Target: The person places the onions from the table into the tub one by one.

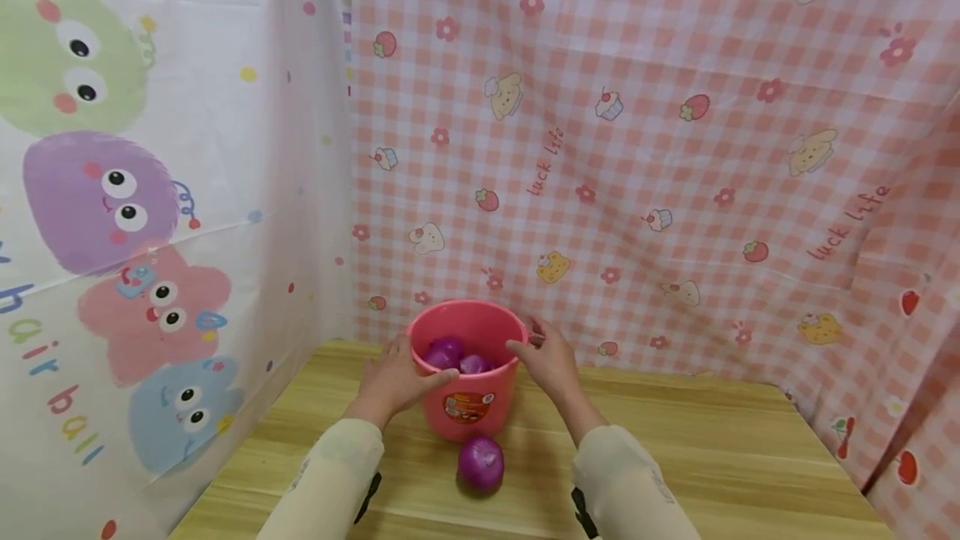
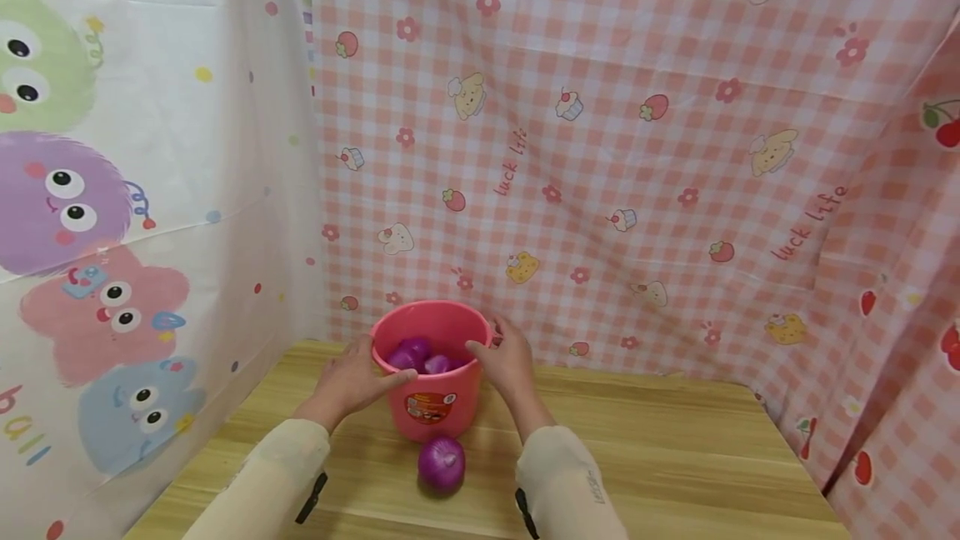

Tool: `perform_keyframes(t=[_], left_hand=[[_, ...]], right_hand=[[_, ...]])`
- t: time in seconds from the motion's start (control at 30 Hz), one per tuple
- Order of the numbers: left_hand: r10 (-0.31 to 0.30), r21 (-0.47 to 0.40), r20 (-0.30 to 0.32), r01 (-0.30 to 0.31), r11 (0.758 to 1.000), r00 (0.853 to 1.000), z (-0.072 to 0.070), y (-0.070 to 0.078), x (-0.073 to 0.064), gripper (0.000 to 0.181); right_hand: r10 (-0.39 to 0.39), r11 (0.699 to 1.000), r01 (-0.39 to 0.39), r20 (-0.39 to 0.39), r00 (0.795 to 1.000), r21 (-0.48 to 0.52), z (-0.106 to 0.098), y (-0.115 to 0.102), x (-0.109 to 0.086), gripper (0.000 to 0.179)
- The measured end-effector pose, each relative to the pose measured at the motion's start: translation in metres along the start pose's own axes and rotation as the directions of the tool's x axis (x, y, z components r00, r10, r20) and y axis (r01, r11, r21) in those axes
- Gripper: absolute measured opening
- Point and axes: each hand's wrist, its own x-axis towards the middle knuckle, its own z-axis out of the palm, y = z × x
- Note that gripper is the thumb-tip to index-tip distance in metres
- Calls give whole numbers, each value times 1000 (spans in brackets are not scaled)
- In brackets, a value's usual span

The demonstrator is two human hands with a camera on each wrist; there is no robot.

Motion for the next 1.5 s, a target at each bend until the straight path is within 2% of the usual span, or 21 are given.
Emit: perform_keyframes(t=[0.33, 0.87, 1.0, 1.23, 1.5], left_hand=[[1, 4, -5, -1, 1000, 1000, 0, -2, 1, 114], [5, 8, -3, -5, 1000, 1000, 2, -1, 2, 112], [5, 9, -4, -5, 1000, 1000, 2, -2, 2, 115], [3, 10, -2, -3, 1000, 1000, 1, -2, 1, 116], [-2, 18, 10, 2, 1000, 1000, 0, -1, 0, 119]], right_hand=[[-20, 1000, 20, 8, 1000, -2, -10, 15, -10, 67], [38, 999, -38, 21, 999, -18, -8, 47, -27, 70], [28, 1000, -28, 23, 999, -13, -5, 53, -32, 70], [69, 997, -68, 50, 996, -34, 2, 61, -42, 70], [70, 997, -69, 81, 994, -23, 11, 69, -56, 70]])
